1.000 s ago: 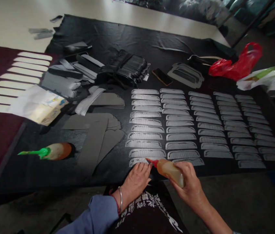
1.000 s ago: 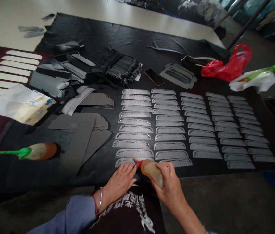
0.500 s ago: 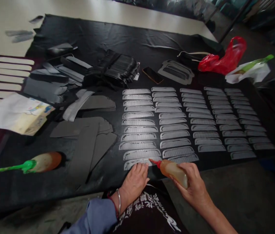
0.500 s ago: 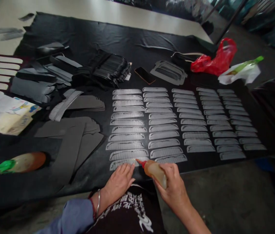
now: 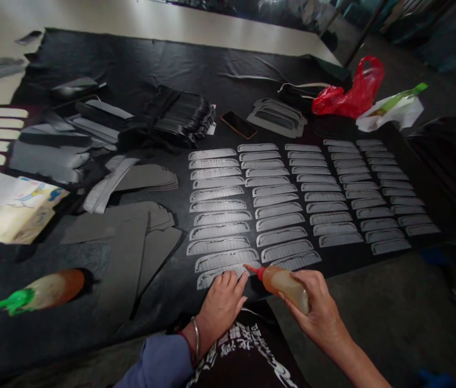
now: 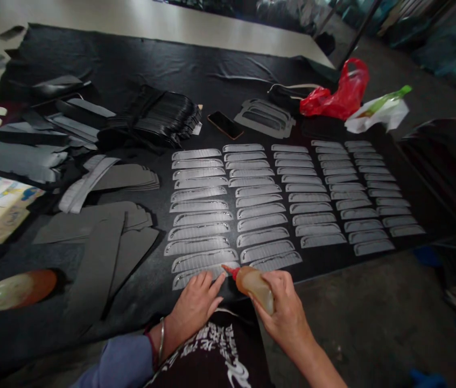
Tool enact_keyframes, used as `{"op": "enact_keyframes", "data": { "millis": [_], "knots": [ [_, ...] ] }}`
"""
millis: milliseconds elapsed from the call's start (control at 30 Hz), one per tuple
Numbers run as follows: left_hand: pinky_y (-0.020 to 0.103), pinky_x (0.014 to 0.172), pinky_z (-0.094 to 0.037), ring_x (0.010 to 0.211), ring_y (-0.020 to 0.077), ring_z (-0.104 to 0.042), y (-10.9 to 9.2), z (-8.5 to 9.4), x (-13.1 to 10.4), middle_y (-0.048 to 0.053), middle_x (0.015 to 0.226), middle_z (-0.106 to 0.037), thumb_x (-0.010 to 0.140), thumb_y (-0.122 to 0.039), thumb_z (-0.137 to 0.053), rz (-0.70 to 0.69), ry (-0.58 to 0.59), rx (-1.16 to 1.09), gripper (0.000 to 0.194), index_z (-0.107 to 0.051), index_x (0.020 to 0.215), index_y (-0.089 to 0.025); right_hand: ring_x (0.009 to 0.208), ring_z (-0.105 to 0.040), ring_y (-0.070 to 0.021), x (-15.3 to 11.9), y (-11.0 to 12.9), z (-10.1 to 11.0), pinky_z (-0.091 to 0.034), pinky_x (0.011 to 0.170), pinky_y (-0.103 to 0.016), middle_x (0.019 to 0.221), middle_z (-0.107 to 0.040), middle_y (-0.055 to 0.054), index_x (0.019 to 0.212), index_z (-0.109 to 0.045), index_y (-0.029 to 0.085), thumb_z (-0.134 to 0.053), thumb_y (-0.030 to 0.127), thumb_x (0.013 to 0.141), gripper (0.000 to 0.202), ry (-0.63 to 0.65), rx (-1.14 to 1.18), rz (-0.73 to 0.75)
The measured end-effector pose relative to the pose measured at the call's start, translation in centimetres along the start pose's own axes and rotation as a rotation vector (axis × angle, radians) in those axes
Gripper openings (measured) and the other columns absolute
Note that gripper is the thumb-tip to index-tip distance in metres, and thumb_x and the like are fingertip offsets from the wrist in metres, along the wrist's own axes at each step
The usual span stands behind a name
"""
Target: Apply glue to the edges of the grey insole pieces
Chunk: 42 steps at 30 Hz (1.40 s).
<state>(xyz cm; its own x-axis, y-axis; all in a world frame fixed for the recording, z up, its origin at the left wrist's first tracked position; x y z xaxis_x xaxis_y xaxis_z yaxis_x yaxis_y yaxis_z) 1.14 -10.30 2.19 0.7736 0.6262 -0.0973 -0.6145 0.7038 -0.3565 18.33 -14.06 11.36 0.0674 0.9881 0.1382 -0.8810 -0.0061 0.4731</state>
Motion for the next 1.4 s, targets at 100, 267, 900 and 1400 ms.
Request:
{"op": "enact_keyframes", "data": {
  "millis": [100,267,900,1400],
  "knots": [
    [0.037,0.08,-0.044,0.094,0.0242,-0.049,0.0,0.0,0.2,0.01,0.105,-0.054,0.084,-0.034,-0.055,0.006,0.008,0.006,0.052,-0.041,0.132,-0.017,0.086,-0.055,-0.0212,0.0,0.2,-0.1,-0.053,0.07,-0.036,0.095,-0.05,-0.008,0.112,-0.045,0.024,-0.056,0.025,0.082,0.032,-0.005,0.012,0.012],
    [0.037,0.078,-0.044,0.093,0.0238,-0.049,-0.2,0.3,0.5,0.01,0.1,-0.055,0.084,-0.032,-0.055,0.008,0.02,0.021,0.05,-0.043,0.13,-0.017,0.085,-0.055,-0.0212,-0.3,-0.6,0.4,-0.053,0.069,-0.036,0.095,-0.05,-0.008,0.111,-0.045,0.023,-0.056,0.027,0.083,0.031,-0.021,-0.016,-0.029],
    [0.036,0.076,-0.042,0.089,0.0238,-0.049,-0.5,0.6,0.9,0.009,0.095,-0.055,0.085,-0.03,-0.054,0.013,0.029,0.06,0.044,-0.047,0.126,-0.016,0.083,-0.056,-0.0221,-2.9,-2.4,2.0,-0.052,0.068,-0.037,0.093,-0.052,-0.008,0.108,-0.048,0.024,-0.056,0.033,0.082,0.029,-0.09,-0.075,-0.093],
    [0.037,0.081,-0.042,0.098,0.025,-0.049,-0.3,0.2,0.5,0.011,0.104,-0.056,0.084,-0.033,-0.055,0.02,0.018,0.044,0.049,-0.043,0.129,-0.017,0.084,-0.056,-0.022,-1.6,-1.6,1.0,-0.052,0.068,-0.037,0.093,-0.053,-0.008,0.107,-0.048,0.023,-0.057,0.033,0.083,0.028,-0.118,-0.053,-0.056]
  ]
}}
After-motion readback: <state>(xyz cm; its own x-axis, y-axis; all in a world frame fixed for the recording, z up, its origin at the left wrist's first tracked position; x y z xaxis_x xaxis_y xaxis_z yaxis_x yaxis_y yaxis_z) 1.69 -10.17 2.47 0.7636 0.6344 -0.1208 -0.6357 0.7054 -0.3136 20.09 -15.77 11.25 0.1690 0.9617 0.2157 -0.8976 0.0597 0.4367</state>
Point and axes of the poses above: each hand's wrist, its own x-axis towards the middle knuckle, its own z-axis out of the back of the hand, y = z × x, the point moved 5 cm from there along x, towards the middle knuckle
